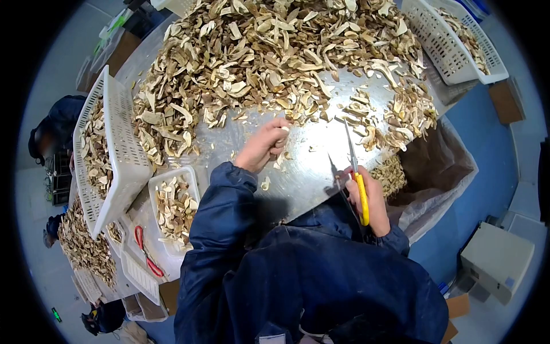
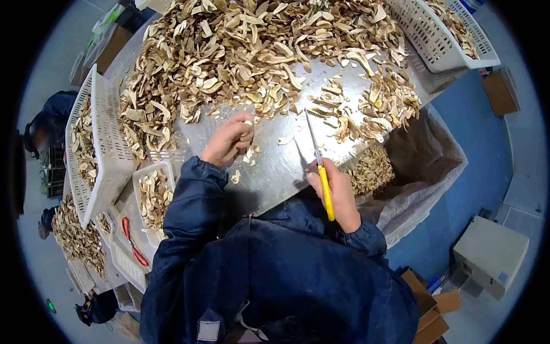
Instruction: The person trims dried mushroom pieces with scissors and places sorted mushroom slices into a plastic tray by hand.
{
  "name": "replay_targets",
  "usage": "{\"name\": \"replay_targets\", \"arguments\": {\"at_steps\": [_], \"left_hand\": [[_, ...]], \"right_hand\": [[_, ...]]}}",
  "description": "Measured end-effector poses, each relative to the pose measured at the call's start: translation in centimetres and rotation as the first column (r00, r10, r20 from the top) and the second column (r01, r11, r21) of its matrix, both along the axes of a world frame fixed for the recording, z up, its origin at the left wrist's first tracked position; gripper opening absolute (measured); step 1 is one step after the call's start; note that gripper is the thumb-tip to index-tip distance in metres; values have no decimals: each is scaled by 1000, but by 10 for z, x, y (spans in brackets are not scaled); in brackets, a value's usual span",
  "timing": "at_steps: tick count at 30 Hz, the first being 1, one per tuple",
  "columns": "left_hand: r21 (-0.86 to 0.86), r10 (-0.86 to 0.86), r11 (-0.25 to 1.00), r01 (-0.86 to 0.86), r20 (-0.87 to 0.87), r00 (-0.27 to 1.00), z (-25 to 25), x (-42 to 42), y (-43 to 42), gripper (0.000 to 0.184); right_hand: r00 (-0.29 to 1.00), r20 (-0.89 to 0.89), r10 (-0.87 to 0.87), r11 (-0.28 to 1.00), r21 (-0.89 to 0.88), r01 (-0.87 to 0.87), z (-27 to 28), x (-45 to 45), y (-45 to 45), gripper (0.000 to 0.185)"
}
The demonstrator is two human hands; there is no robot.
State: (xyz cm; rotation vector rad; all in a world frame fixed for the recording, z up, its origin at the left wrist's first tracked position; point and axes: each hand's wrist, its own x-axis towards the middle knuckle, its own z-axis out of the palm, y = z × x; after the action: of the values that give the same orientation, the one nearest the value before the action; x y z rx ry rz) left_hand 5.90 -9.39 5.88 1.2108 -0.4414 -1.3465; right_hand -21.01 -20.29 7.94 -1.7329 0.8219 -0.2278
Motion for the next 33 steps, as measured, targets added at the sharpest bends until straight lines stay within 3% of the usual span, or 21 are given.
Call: {"name": "replay_targets", "arguments": {"at_steps": [1, 2, 5, 6, 9, 10, 13, 14, 17, 18, 21, 22, 23, 25, 26, 31, 33], "left_hand": [[-71, 10, 997, -31, -280, 960, 1, 3, 2, 6], [-47, -31, 999, 20, -241, 970, 2, 3, 2, 15], [-20, -34, 999, 33, -55, 998, 12, -13, -20, 19], [-30, -125, 992, 123, -59, 990, 6, -10, -28, 16], [120, -165, 984, 129, 376, 912, -3, -21, -53, 11], [49, -123, 992, 120, 659, 742, -6, -28, -59, 9], [98, -145, 979, 179, 951, 272, -9, -43, -57, 11], [88, -119, 982, 167, 975, 187, -17, -48, -53, 14], [301, -322, 940, 158, 938, 129, -19, -55, -49, 16], [294, -313, 945, 141, 938, 146, -20, -55, -47, 15], [-23, -31, 996, 86, 817, 576, -21, -42, -34, 14], [184, -66, 983, -6, 385, 921, 9, -40, -31, 14], [109, 28, 993, -53, 224, 974, 11, -35, -23, 15], [-10, 182, 983, -185, -134, 974, 17, -29, -8, 15], [-6, 283, 958, -286, -133, 950, 22, -33, -5, 11], [-71, 431, 893, -443, -142, 891, 25, -42, 9, 6], [-103, 456, 877, -469, -126, 881, 25, -50, 9, 6]], "right_hand": [[1000, -8, -6, 999, 32, 6, -1, 0, -1, 32], [1000, 5, -9, 1000, 14, 9, -3, -1, -2, 32], [1000, 23, -15, 999, -37, 16, -7, -1, -4, 33], [1000, 13, -16, 999, -44, 16, -6, -2, -4, 34], [1000, -5, -20, 997, -69, 19, 0, -6, -3, 35], [1000, -11, -16, 997, -78, 15, 1, -7, -3, 35], [1000, -16, -22, 996, -86, 20, 1, -8, -4, 34], [1000, -13, -25, 997, -80, 23, 0, -7, -3, 34], [999, -33, 1, 999, -36, -2, -2, -3, -4, 34], [999, -43, 18, 999, -35, -19, 0, 0, -5, 34], [1000, 0, 31, 999, -26, -31, 1, 3, -2, 34], [998, -24, 52, 997, -57, -53, 1, 4, -3, 34], [996, -49, 71, 993, -88, -75, 3, 6, -3, 34], [989, -93, 113, 988, -100, -122, 5, 10, 0, 33], [984, -111, 138, 986, -82, -148, 6, 14, 2, 33], [951, -126, 281, 941, -157, -299, 12, 25, 14, 37], [936, -62, 346, 936, -45, -349, 18, 29, 16, 41]]}}
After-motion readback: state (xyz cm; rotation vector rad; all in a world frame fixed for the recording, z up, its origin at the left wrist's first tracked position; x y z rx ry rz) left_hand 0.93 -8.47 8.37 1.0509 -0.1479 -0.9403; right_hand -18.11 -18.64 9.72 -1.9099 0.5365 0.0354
